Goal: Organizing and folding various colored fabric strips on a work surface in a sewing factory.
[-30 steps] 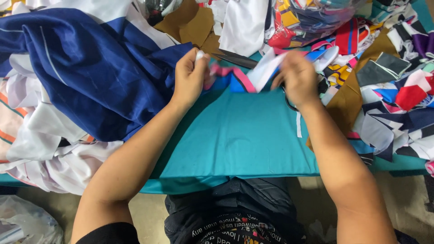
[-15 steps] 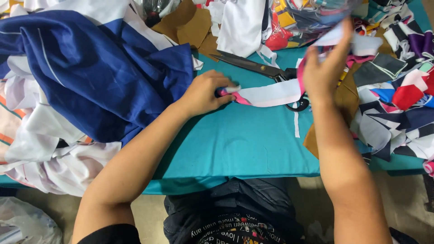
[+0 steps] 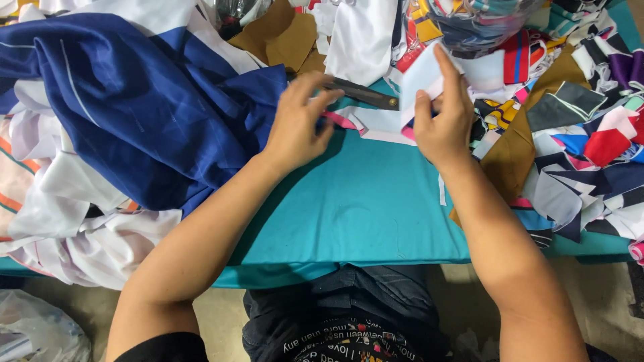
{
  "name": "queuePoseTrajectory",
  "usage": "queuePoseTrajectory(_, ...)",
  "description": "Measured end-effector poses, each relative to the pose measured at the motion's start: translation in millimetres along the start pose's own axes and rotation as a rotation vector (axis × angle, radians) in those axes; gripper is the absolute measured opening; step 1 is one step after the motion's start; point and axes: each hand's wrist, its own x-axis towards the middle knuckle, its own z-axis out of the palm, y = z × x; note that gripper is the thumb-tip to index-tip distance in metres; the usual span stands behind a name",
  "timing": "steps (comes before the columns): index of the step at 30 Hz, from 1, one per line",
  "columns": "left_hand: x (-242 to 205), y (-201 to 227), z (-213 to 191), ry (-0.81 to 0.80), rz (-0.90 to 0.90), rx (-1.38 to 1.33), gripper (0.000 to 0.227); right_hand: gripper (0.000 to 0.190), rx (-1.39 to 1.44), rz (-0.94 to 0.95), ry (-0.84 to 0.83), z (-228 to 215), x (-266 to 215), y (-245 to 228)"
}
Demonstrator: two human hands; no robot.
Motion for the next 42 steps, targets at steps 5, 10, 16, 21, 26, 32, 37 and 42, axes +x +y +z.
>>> queuePoseTrajectory(5,-5.7,-1.1,16.1,-0.231,0.001,-0.056,0.048,0.065,0.025,0.093,0.037,8.1,-0.9,1.5)
queuePoseTrajectory(10,-7.0,-0.3,16.3,-0.287,0.060,-0.090,0.025,0.076,-0.049,0.230,0.187,-1.0,-1.8,22.1)
queuePoseTrajectory(16,3.1,19.4,3.4,-0.263,0.209,-0.190,0.011,0.036,-0.239,-0.126,0.309,5.9,-5.8,47.6)
queuePoseTrajectory(21,3.4,27.9,2.3,-0.308,0.022,-0.277,0.024,0.024,-0.070,-0.376,-0.388,36.0,-11.9,8.6)
queuePoseTrajectory(26,3.3,19.5,4.8,-0.175,-0.103,-0.341,0.023,0.021,-0.138,-0.451,-0.324,39.2,-16.5,6.2)
queuePoseTrajectory(32,1.4,17.8,6.1,-0.022,-0.218,-0.388,0.038,0.018,-0.142,-0.534,-0.294,46.3,-22.0,-6.2)
queuePoseTrajectory(37,3.4,17.8,5.6,0.010,-0.328,-0.487,0.043,0.021,-0.095,-0.589,-0.310,47.0,-19.6,-22.2)
queuePoseTrajectory(42,13.4,35.8,-8.4,-0.200,-0.274,-0.480,0.021,0.021,-0.089,-0.665,-0.302,60.1,-33.7,-15.3)
